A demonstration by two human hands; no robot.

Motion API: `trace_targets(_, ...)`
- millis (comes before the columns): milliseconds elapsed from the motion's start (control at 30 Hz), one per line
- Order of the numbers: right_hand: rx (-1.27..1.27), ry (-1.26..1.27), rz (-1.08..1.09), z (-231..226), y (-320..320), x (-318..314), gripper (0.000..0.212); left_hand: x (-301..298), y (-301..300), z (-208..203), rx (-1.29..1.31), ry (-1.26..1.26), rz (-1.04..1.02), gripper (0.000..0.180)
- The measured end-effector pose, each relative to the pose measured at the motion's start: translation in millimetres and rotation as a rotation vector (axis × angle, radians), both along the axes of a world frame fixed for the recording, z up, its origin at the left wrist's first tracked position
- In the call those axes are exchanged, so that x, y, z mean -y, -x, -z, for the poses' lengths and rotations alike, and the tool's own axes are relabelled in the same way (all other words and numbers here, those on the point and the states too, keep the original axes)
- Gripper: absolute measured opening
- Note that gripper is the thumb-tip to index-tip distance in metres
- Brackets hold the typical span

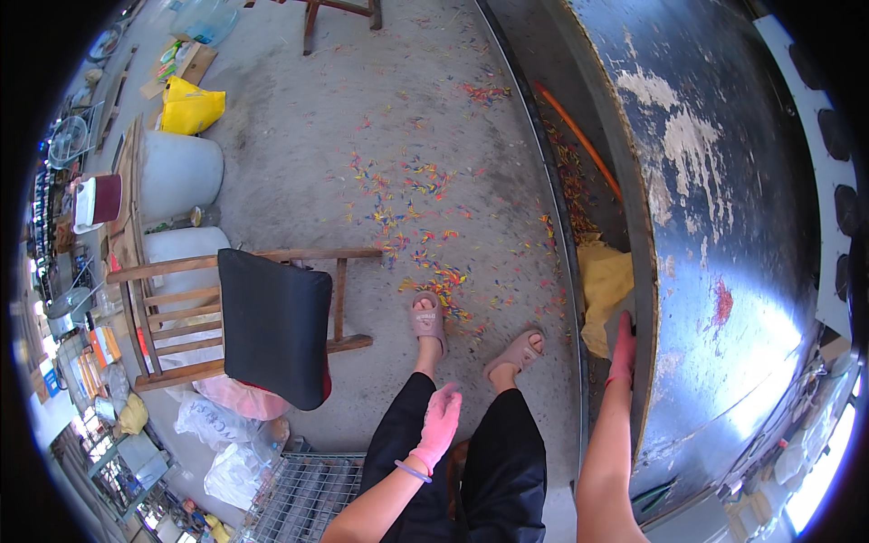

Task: The person trims wire ends on a copper-wound motor stator using pliers, sweeps wire scraps off the workbench with their hands, and organizes bundles of blue and red zip ties into a bin. They also use scissors to trim wires on a component while seated at the table.

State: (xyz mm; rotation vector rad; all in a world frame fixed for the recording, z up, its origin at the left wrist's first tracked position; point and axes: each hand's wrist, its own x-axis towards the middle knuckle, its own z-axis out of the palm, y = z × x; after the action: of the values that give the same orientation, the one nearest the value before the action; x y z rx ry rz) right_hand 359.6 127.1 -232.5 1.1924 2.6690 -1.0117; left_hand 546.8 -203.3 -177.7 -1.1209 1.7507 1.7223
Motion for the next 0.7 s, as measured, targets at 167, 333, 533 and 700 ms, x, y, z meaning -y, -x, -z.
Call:
trace_targets(167,0.243,-0.188,-0.155,5.9,27.0,29.4,0.043,-5.9,31.1,-13.4,0.109,-0.211,-0.016,0.047)
trace_targets(333,0.233,-0.499,-0.604,-4.4,-40.7,58.5,0.023,-41.2,111.9,-12.6,-0.001,-0.466,0.219,0.071)
trace_targets(533,-0.344,0.801,0.229,-0.2,-54.2,102.5,0.024,-139.3,225.1,-14.6,-0.208,-0.094,0.771,0.103)
trace_targets(700,-0.103,0.076,-0.245,4.0,-72.9,130.0,0.04,-199.8,250.9,44.6,-0.461,0.363,1.307,0.043)
